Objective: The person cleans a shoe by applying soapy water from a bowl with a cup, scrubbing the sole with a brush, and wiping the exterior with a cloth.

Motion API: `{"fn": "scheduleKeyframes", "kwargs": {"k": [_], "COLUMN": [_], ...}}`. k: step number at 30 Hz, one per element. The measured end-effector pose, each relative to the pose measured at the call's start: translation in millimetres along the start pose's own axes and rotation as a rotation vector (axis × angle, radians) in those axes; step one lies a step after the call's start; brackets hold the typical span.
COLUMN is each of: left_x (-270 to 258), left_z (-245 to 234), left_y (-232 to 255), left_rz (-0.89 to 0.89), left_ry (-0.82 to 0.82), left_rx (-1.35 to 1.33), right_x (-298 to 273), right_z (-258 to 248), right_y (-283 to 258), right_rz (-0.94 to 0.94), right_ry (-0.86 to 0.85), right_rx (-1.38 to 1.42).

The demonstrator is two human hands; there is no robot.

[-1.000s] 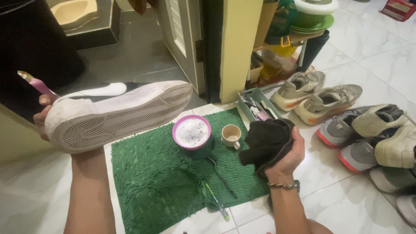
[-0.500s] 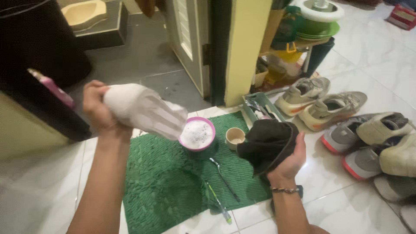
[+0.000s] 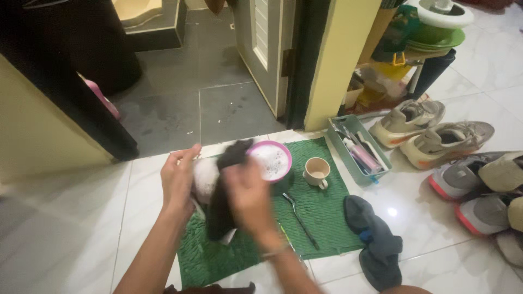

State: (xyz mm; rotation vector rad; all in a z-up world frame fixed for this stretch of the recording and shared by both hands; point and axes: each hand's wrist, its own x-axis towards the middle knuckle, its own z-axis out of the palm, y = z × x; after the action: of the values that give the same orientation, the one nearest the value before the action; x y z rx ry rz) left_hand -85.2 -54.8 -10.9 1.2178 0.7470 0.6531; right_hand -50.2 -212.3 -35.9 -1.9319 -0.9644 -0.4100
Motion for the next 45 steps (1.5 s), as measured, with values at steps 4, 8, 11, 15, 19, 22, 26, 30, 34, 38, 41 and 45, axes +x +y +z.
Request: {"fn": "scheduleKeyframes", "kwargs": {"k": [4,8,11,15,19,22,26,30,34,38,41,45], "left_x": [0,22,30,18,13,17,17,12,14,21,19,8], "left_z": [-4,-26,-38,-38,-32,-38,-52,-49,-50,-73,-92,-92], "left_y": [-1,-3,2,-2,-7,-5,-4,-15,-14,-17,-19,-14], "left_rz": [0.079,0.168,0.119,0.246,0.170,0.193,0.174,0.243,0.130,0.107,0.133,0.118], "left_ry": [0.156,0.133,0.074,0.003,0.062,0.120,0.136,0.103,0.165,0.191,0.191,0.263], "left_rx": [0.296,0.120,0.127,0.220,0.238,0.243,0.131,0.286,0.179,0.026,-0.025,0.059], "right_x": [-24,-58,-79,-40,-25,-51,-63,-20,-19,-75,-131,-152], "right_z": [67,106,96,93,101,96,81,86,95,129,131,100], "right_y": [-40,-19,-13,-21,-22,-13,-16,-40,-43,-6,38,53], "right_rz": [0.411,0.178,0.152,0.227,0.293,0.269,0.215,0.181,0.053,0.098,0.173,0.411], "right_ry": [0.219,0.249,0.167,0.106,0.116,0.066,-0.037,0.085,0.211,0.144,0.002,-0.219], "right_rx": [0.638,0.412,0.455,0.483,0.585,0.546,0.500,0.509,0.529,0.440,0.221,0.241]}}
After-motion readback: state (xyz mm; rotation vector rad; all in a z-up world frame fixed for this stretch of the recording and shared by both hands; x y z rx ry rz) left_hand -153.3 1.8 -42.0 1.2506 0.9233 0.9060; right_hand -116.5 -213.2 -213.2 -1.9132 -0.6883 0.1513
